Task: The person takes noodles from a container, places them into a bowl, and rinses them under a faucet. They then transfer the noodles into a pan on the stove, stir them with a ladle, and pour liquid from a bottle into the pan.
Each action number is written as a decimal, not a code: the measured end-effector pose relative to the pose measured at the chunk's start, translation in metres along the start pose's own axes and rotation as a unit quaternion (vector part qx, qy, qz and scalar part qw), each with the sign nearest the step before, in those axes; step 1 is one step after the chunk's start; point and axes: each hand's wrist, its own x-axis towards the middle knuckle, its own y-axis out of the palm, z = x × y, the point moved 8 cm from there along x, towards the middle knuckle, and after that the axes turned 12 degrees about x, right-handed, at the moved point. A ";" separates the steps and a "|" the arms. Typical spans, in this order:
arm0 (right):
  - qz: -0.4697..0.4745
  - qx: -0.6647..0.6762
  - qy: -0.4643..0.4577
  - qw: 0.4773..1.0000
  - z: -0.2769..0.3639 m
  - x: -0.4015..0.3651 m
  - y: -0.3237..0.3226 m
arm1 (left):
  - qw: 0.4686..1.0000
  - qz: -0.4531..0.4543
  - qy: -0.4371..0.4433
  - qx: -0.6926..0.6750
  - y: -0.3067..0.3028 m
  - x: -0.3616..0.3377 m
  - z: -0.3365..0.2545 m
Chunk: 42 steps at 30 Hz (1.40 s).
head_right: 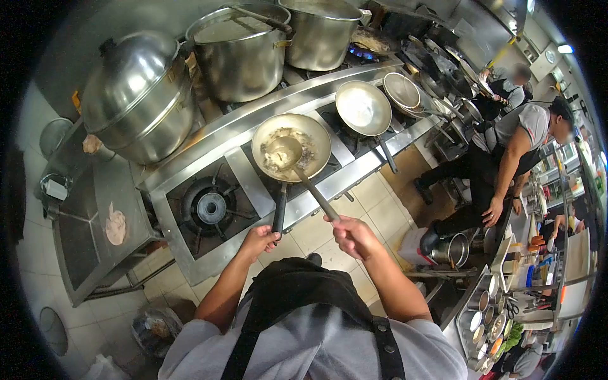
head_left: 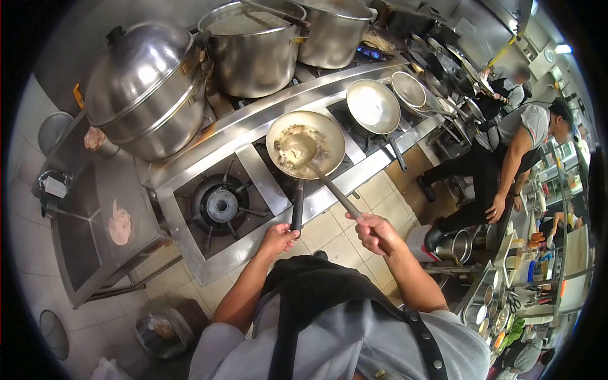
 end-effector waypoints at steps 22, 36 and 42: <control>0.016 0.046 -0.009 0.999 0.007 0.035 -0.015 | 0.995 -0.057 -0.049 0.067 0.058 0.037 -0.026; -0.112 -0.398 -0.172 0.894 0.026 0.005 -0.003 | 0.997 0.047 -0.037 0.042 0.060 0.024 -0.019; -0.228 -0.748 -0.211 0.587 0.024 0.039 -0.038 | 0.998 0.037 -0.053 -0.012 0.069 0.035 -0.012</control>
